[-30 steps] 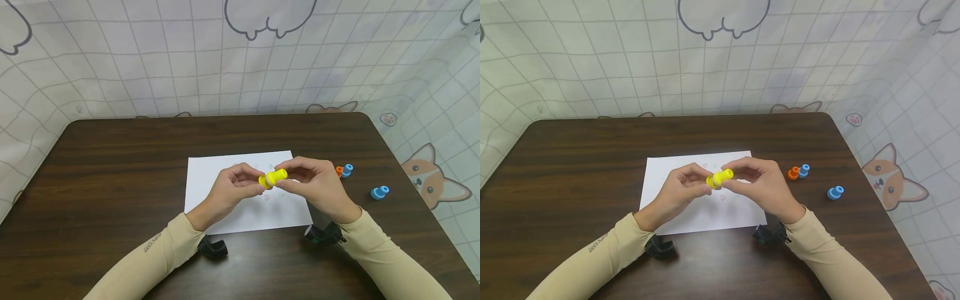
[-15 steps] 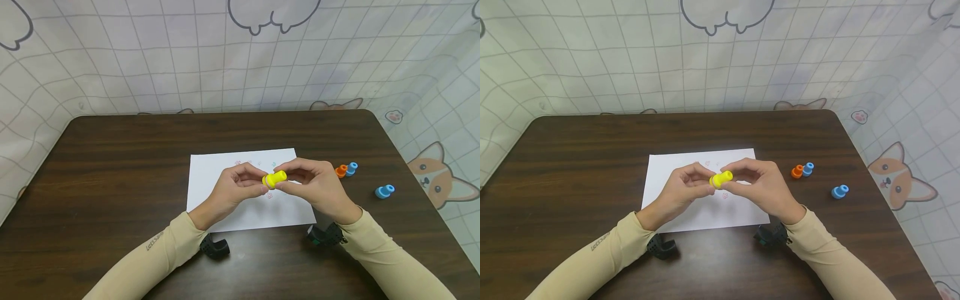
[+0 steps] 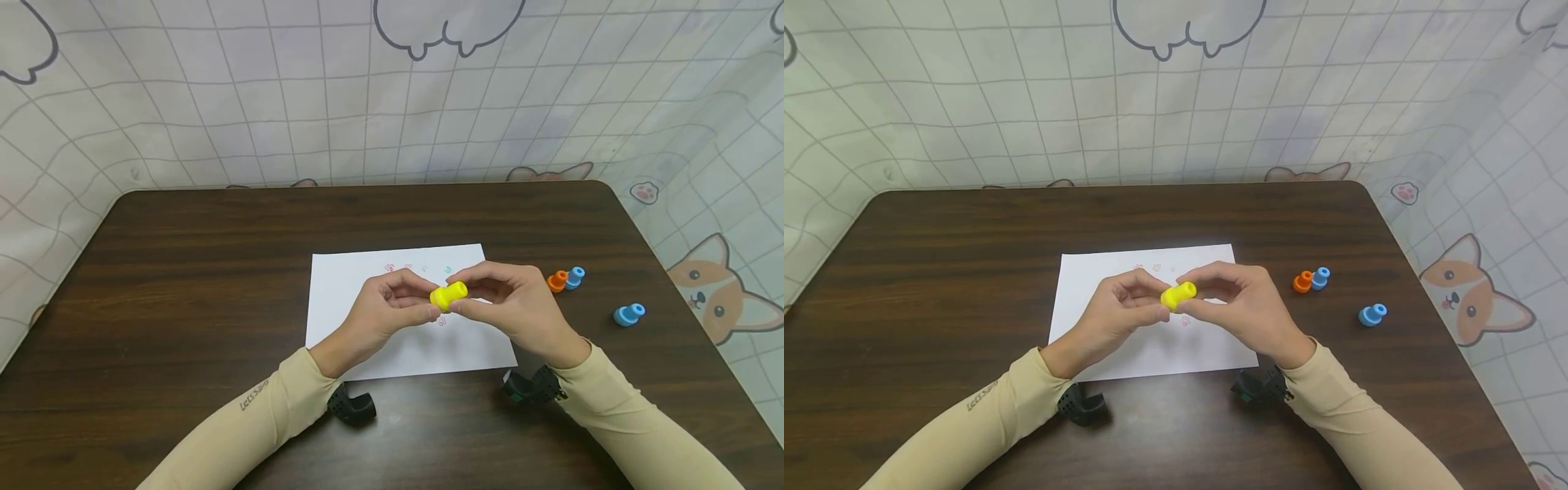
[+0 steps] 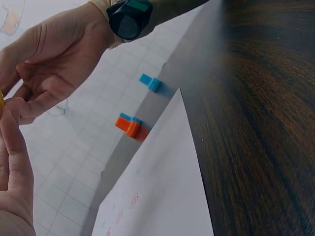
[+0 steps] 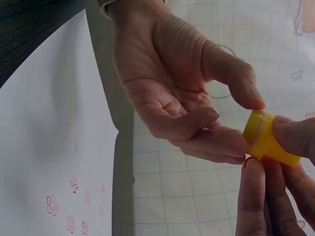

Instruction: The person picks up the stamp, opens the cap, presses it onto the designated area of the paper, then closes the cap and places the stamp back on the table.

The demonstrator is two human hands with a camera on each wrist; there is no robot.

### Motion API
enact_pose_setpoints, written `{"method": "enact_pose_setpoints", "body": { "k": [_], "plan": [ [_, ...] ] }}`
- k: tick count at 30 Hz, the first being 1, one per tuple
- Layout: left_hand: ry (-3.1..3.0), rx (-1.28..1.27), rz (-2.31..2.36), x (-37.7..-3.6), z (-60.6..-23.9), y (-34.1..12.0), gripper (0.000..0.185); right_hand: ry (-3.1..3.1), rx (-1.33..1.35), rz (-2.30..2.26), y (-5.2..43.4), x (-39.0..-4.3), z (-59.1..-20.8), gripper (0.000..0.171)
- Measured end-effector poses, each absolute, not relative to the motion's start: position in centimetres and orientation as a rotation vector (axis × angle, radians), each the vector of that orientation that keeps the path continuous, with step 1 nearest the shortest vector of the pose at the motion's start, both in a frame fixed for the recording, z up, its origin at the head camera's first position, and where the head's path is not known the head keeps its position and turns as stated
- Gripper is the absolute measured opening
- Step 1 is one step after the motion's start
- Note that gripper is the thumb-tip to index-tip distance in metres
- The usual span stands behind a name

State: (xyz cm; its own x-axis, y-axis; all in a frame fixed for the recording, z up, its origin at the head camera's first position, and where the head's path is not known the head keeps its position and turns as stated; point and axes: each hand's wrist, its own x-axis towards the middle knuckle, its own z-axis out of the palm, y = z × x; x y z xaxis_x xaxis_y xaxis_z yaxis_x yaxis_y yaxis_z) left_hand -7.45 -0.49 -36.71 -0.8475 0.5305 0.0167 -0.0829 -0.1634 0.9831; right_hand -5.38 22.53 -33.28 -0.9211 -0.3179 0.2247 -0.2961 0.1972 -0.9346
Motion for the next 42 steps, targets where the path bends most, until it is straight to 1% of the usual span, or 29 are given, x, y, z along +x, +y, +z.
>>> {"method": "enact_pose_setpoints", "body": {
  "k": [16,29,34,38,42],
  "plan": [
    [1.789,0.518,2.053,-7.4,-36.5,-1.5,0.027,2.426,-0.614,-1.880,21.5,-5.3,-33.4,0.031],
    [2.100,0.770,1.806,-7.9,-34.8,-2.3,0.023,2.354,-0.550,-1.961,21.5,-5.1,-33.5,0.031],
    [2.254,0.910,1.716,-7.9,-34.5,-2.9,0.024,2.415,-0.560,-1.892,21.6,-5.0,-33.3,0.030],
    [2.368,0.989,1.647,-8.0,-34.4,-3.6,0.024,2.490,-0.500,-1.833,22.0,-5.1,-33.0,0.031],
    [2.562,1.081,1.485,-8.3,-34.3,-4.4,0.023,2.558,-0.459,-1.788,22.7,-5.2,-33.0,0.030]
  ]
}}
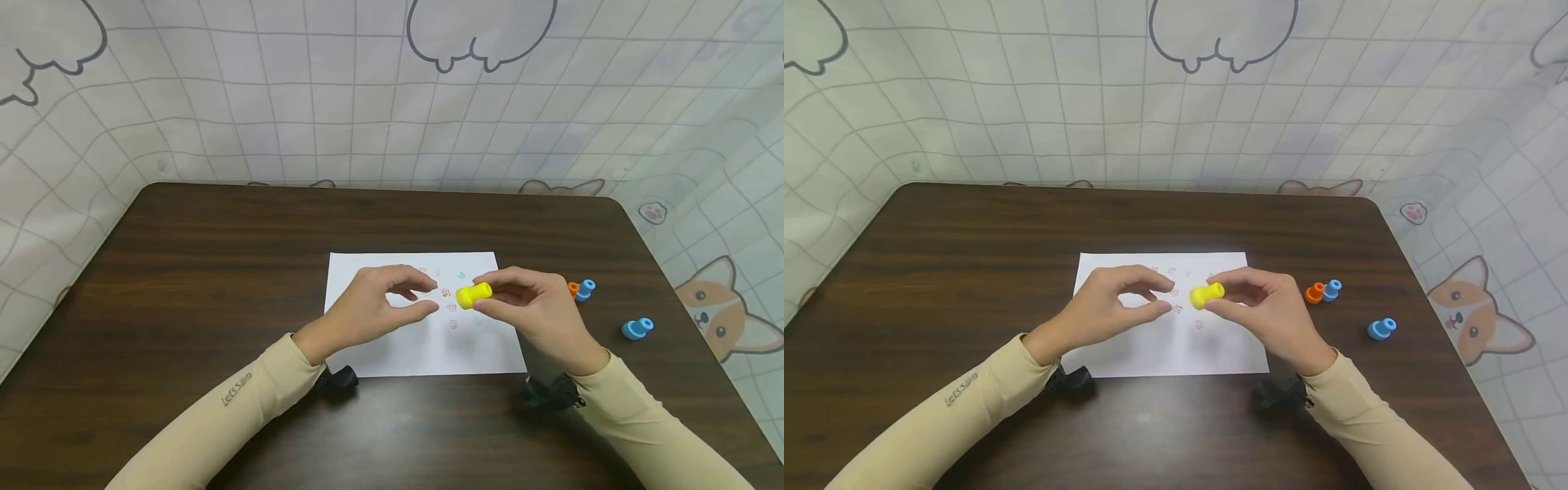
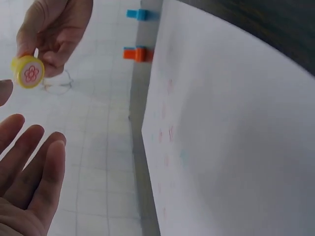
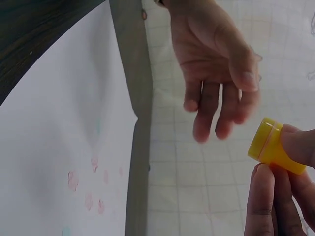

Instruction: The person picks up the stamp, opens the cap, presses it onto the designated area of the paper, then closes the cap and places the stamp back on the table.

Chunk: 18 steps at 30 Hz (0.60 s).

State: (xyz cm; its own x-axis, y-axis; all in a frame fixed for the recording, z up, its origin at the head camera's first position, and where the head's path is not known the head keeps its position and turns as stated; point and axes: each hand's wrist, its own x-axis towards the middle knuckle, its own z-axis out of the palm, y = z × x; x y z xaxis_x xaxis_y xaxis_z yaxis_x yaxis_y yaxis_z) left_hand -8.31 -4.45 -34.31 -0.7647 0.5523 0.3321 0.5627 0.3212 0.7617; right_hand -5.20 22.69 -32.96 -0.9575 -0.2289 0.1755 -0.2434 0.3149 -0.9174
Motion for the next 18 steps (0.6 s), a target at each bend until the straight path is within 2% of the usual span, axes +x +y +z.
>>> {"method": "enact_pose_setpoints", "body": {
  "k": [9,18],
  "plan": [
    [-2.522,-1.068,-0.903,-8.9,-34.6,-7.1,0.030,-2.587,0.407,1.619,25.3,-5.4,-33.1,0.031],
    [-2.835,-0.934,-0.606,-9.4,-35.3,-10.4,0.077,-2.660,0.284,1.478,28.0,-5.6,-34.2,0.032]
  ]
}}
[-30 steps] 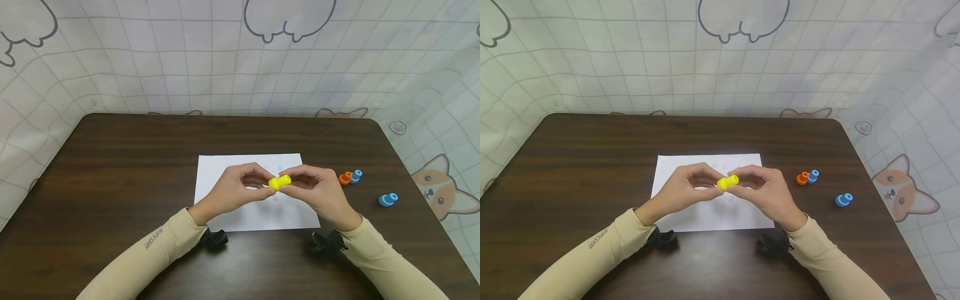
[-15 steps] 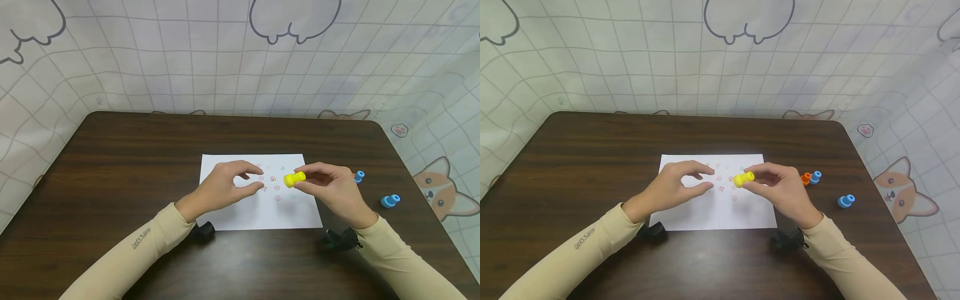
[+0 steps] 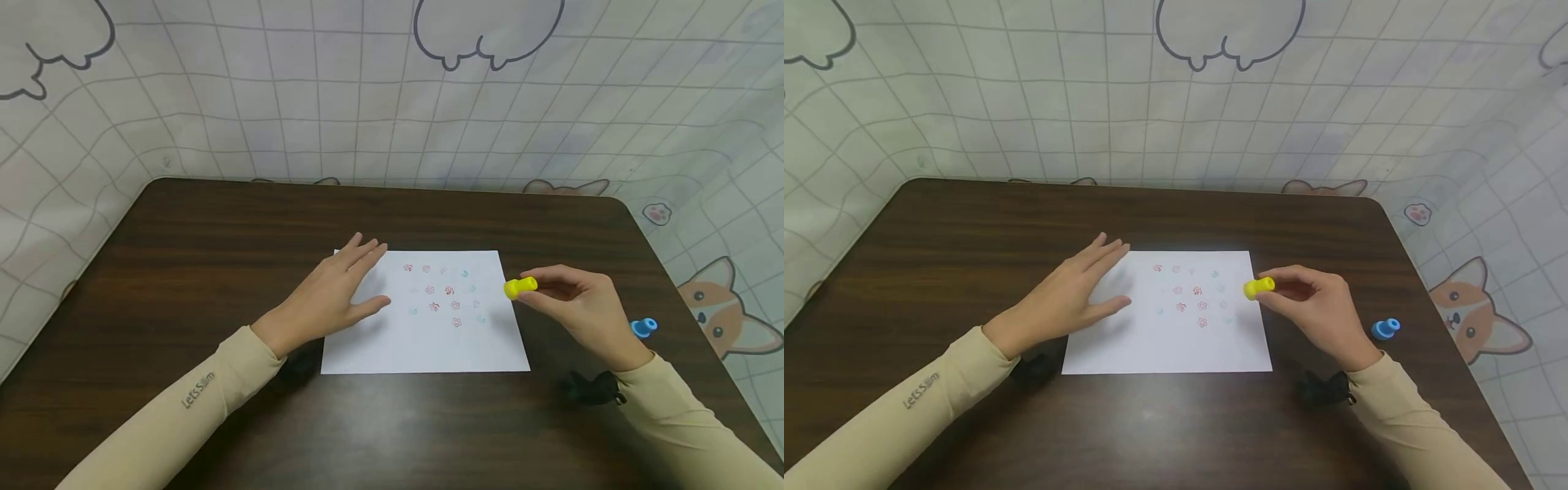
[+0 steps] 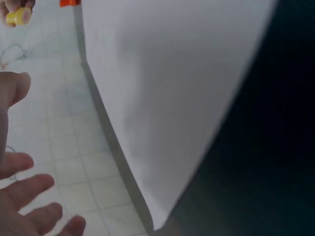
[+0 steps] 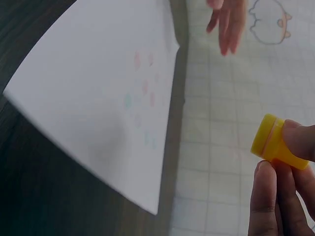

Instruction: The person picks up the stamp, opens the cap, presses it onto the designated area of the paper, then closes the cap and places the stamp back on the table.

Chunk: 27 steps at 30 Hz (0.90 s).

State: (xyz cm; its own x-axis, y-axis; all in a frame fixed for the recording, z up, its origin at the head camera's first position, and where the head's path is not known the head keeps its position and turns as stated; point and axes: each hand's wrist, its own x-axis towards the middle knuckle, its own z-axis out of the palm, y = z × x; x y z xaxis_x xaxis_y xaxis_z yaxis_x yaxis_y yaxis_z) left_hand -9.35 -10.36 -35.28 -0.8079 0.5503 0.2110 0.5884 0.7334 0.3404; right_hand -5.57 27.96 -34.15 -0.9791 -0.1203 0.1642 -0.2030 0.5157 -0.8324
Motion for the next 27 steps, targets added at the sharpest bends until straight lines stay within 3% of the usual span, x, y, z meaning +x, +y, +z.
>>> {"method": "enact_pose_setpoints", "body": {
  "k": [5,12,27],
  "plan": [
    [-2.983,-0.810,-0.511,-9.6,-35.9,-11.5,0.098,-2.722,0.230,1.305,29.5,-5.8,-35.1,0.030],
    [-3.154,-0.715,-0.399,-9.1,-36.3,-12.1,0.113,-2.748,0.246,1.197,31.5,-5.6,-36.2,0.031],
    [-3.318,-0.720,-0.236,-8.9,-36.9,-12.8,0.125,-2.829,0.201,0.951,34.7,-4.3,-37.2,0.032]
  ]
}}
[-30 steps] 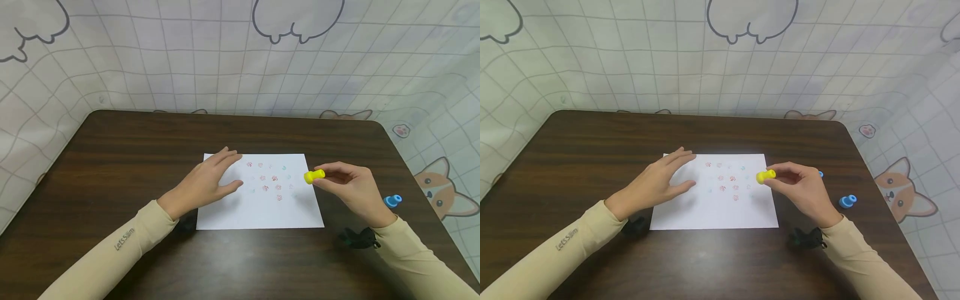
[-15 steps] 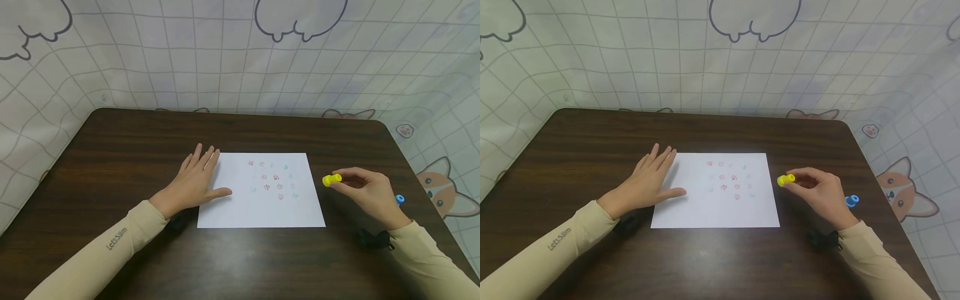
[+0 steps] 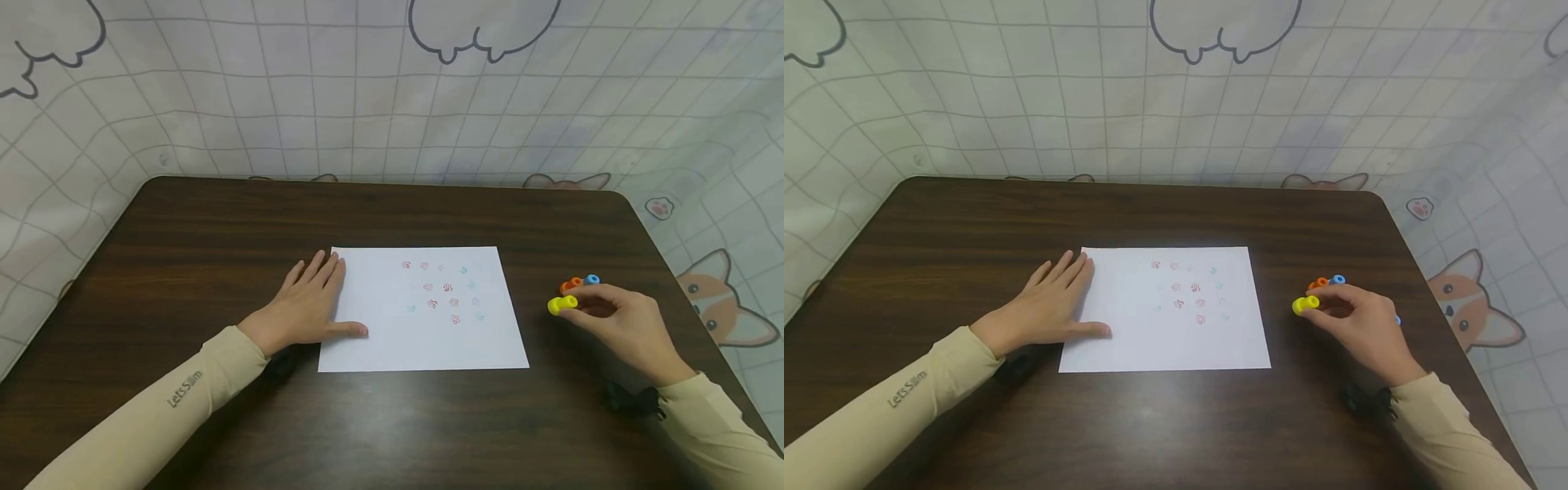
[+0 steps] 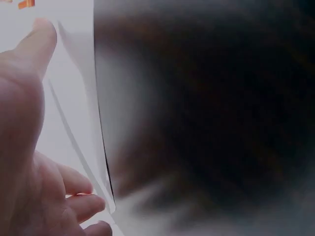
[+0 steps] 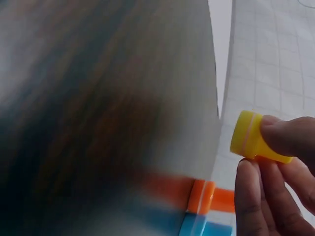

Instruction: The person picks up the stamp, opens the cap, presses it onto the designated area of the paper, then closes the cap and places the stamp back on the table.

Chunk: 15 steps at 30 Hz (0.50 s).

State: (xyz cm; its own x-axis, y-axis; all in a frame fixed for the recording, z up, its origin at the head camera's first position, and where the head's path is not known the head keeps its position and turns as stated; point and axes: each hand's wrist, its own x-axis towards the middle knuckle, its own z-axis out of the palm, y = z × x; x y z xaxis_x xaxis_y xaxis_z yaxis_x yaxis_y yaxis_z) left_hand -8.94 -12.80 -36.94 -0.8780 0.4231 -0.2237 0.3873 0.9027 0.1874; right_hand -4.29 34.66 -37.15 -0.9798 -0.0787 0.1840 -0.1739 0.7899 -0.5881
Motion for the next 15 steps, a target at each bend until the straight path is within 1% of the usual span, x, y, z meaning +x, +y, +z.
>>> {"method": "enact_pose_setpoints", "body": {
  "k": [5,15],
  "plan": [
    [2.781,0.604,0.178,-9.1,-37.0,-12.8,0.123,-2.885,0.158,0.808,35.5,-4.0,-37.2,0.033],
    [2.748,0.624,0.164,-9.3,-37.3,-13.0,0.123,-2.894,0.183,0.692,36.9,-3.8,-37.5,0.031]
  ]
}}
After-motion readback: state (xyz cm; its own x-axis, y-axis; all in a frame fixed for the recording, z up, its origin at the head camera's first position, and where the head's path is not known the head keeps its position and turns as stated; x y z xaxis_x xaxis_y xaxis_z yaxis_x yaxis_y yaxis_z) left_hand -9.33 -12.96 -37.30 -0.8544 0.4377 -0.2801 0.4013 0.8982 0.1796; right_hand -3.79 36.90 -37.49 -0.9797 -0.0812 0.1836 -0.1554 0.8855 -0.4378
